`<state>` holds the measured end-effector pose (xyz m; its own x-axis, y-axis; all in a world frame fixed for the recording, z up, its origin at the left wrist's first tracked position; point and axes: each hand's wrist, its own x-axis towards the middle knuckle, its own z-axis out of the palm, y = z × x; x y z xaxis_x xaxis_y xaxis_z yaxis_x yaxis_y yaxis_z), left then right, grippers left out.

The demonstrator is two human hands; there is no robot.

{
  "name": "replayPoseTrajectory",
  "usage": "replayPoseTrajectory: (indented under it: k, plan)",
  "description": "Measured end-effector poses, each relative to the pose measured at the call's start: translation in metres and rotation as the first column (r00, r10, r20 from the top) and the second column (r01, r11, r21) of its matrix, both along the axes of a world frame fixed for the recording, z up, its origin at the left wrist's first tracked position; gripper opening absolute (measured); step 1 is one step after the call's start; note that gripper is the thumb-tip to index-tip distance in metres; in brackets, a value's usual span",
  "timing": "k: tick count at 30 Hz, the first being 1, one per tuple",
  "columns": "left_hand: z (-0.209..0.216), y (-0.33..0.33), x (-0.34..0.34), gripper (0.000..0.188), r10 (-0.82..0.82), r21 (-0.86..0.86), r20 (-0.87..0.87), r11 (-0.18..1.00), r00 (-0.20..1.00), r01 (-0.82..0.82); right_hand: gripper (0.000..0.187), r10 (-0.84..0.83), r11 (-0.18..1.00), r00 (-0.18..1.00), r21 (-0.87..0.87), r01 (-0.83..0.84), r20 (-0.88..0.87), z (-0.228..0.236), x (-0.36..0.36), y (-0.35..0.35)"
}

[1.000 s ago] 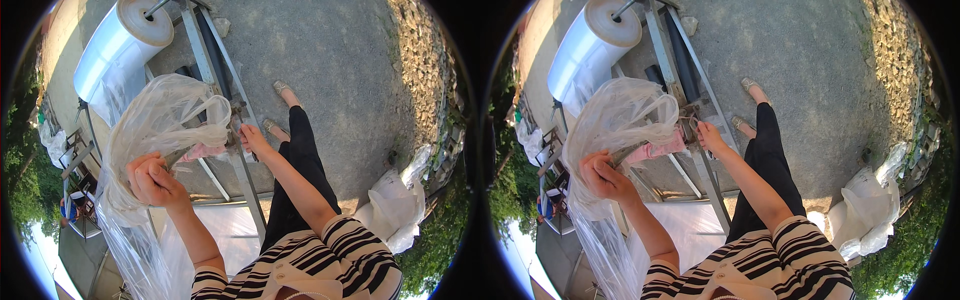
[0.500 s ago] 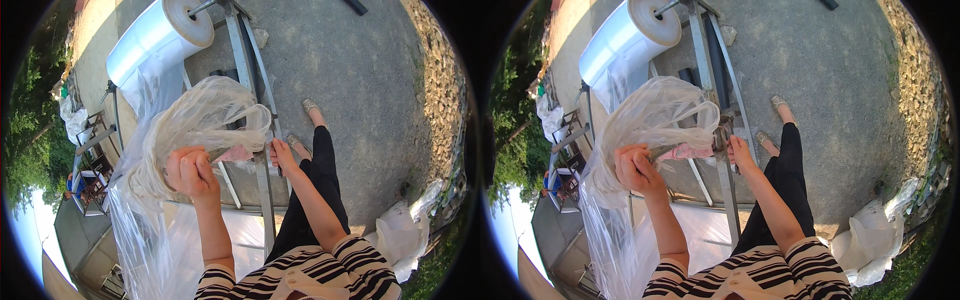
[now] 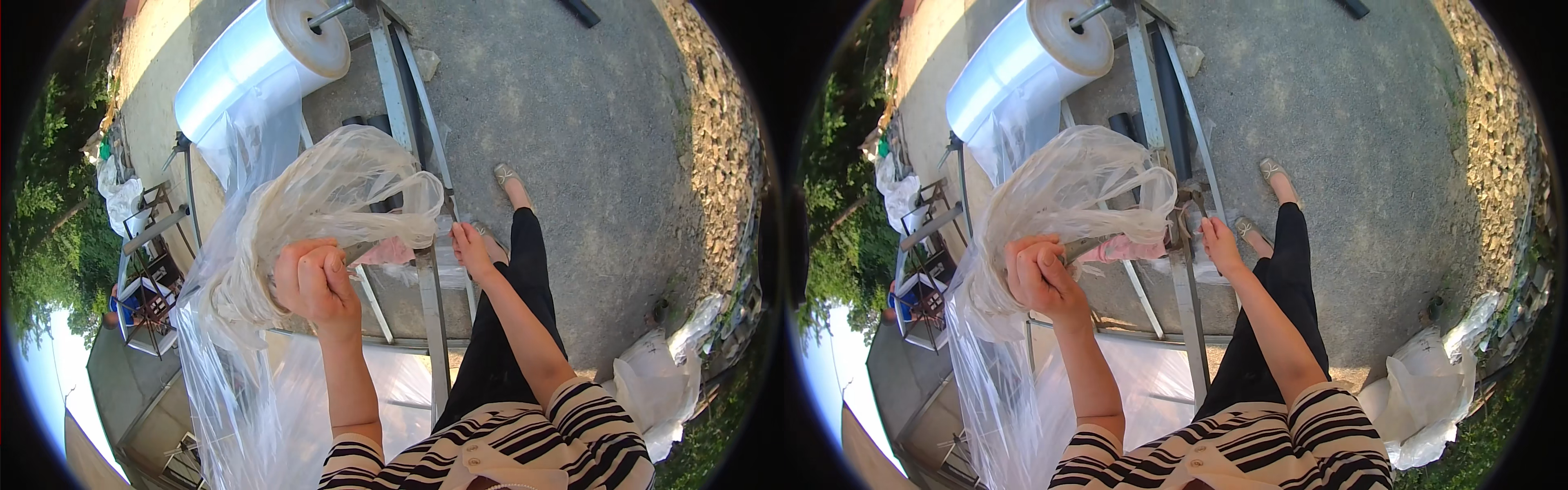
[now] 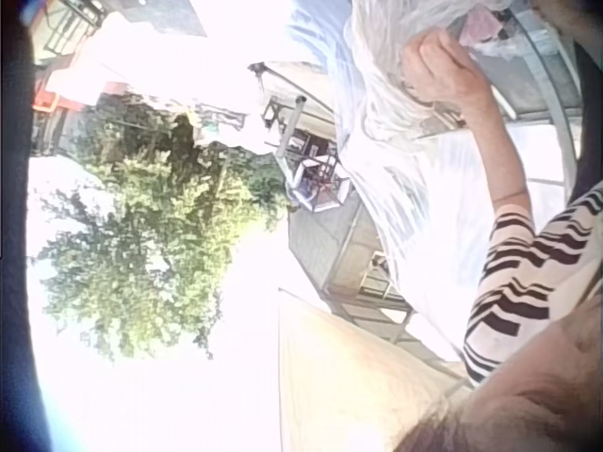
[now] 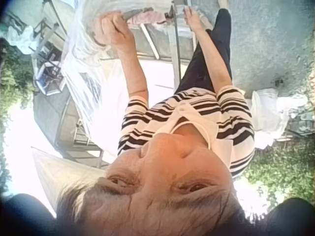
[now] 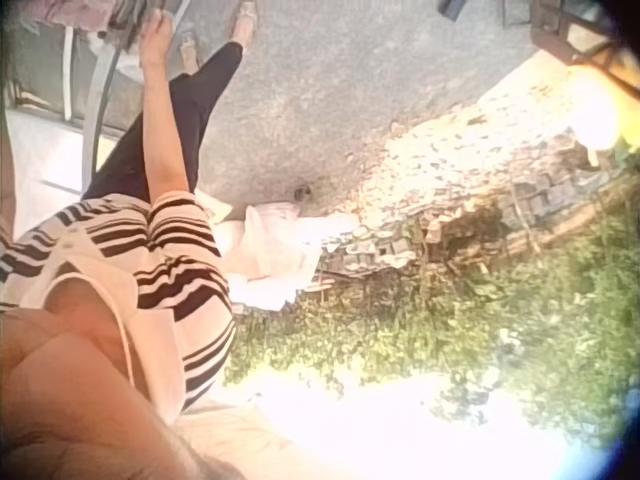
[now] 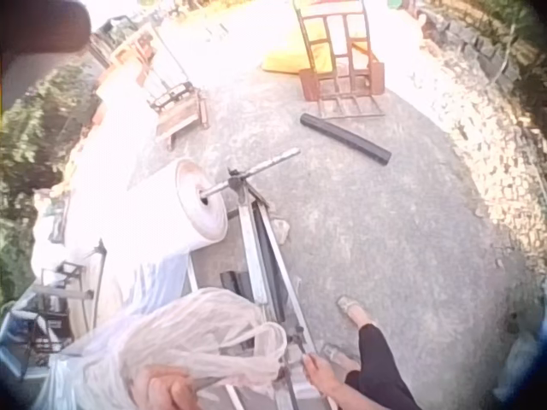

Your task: The person assembles a greenhouse structure by attaching a metal frame to a base and securing a large roll of clear plastic sheeting over it. They use a metal rod to tension the plastic and a tool to tighten the frame connections, ensuring the covering is taut and properly aligned.

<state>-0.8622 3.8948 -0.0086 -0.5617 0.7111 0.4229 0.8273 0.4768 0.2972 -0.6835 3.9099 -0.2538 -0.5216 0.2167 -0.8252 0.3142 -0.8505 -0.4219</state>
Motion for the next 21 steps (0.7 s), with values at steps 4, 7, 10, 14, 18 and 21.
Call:
replayPoseTrajectory:
  k: [4, 7, 10, 14, 18, 21]
  plan:
    - [-0.001, 0.000, 0.000, 0.019, 0.005, 0.007, -0.006, 1.000, 1.000, -0.005, 0.029, -0.025, 0.998, 1.000, 0.063, 0.027, -0.017, -0.008, 0.000, -0.011]
    - [0.003, 0.003, 0.001, 0.019, -0.018, -0.023, 0.002, 1.000, 1.000, 0.018, 0.029, 0.070, 0.913, 0.997, 0.401, -0.069, 0.013, -0.035, 0.004, -0.023]
    - [0.003, -0.002, -0.002, 0.019, -0.022, -0.038, 0.006, 0.999, 1.000, 0.022, 0.027, 0.253, 0.704, 0.962, 0.664, -0.253, 0.100, -0.041, 0.011, -0.006]
    - [0.005, -0.003, -0.003, 0.015, -0.021, -0.012, -0.019, 1.000, 1.000, 0.021, 0.025, 0.503, 0.401, 0.813, 0.755, -0.519, 0.292, -0.057, 0.019, 0.039]
    - [0.013, 0.001, -0.008, 0.010, -0.032, -0.012, 0.011, 0.999, 0.999, 0.032, 0.027, 0.553, 0.375, 0.809, 0.809, -0.454, 0.198, -0.037, 0.025, 0.079]
    - [0.019, -0.005, -0.005, 0.011, -0.006, -0.039, 0.074, 0.999, 0.997, 0.008, 0.029, 0.479, 0.485, 0.865, 0.777, -0.402, 0.149, -0.017, 0.049, 0.089]
